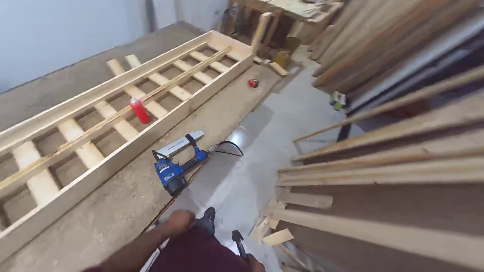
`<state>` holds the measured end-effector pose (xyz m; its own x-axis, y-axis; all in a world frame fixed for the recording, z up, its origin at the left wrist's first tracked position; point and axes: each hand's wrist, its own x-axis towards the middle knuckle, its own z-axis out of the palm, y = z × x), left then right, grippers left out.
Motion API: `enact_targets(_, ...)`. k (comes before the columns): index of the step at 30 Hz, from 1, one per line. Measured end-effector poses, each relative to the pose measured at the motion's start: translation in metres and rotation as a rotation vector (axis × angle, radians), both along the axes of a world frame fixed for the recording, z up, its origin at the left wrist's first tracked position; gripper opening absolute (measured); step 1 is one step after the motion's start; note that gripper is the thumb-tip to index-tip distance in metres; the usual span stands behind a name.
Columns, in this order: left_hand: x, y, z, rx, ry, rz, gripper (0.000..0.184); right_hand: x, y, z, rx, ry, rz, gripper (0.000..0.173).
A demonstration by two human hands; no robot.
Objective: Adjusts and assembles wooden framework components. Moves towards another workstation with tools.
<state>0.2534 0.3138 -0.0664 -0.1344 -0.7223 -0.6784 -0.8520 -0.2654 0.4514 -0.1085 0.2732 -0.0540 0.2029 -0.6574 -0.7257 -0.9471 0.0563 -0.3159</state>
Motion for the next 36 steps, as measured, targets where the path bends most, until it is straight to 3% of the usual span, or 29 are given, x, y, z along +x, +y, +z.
enact_targets(6,0.017,-0.128,0.038,-0.11,0.032,0.253,0.04,0.012,-0.198,0.017,-0.112,-0.002,0.203,0.051)
enact_targets(10,0.032,-0.162,0.04,-0.202,-0.007,0.555,0.038,0.051,-0.323,0.013,-0.191,-0.092,0.343,0.044)
enact_targets(15,0.043,-0.163,0.055,-0.488,-0.075,1.247,0.029,0.168,-0.463,0.014,-0.323,-0.168,0.702,0.045)
enact_targets(19,0.098,-0.161,0.065,-0.564,-0.258,1.527,0.032,0.298,-0.546,0.008,-0.453,-0.151,0.909,0.044)
enact_targets(23,0.195,-0.158,0.062,-0.698,-0.534,1.586,0.034,0.414,-0.593,-0.022,-0.532,-0.278,0.97,0.045)
enact_targets(27,0.304,-0.159,0.026,-0.745,-0.837,1.491,0.039,0.524,-0.636,-0.021,-0.832,-0.652,0.8,0.061)
enact_targets(31,0.346,-0.166,-0.014,-0.835,-1.196,1.385,0.044,0.639,-0.677,-0.048,-1.11,-0.986,0.61,0.058)
enact_targets(36,0.405,-0.179,-0.017,-0.762,-1.277,1.405,0.054,0.714,-0.692,-0.052,-1.138,-0.836,0.691,0.069)
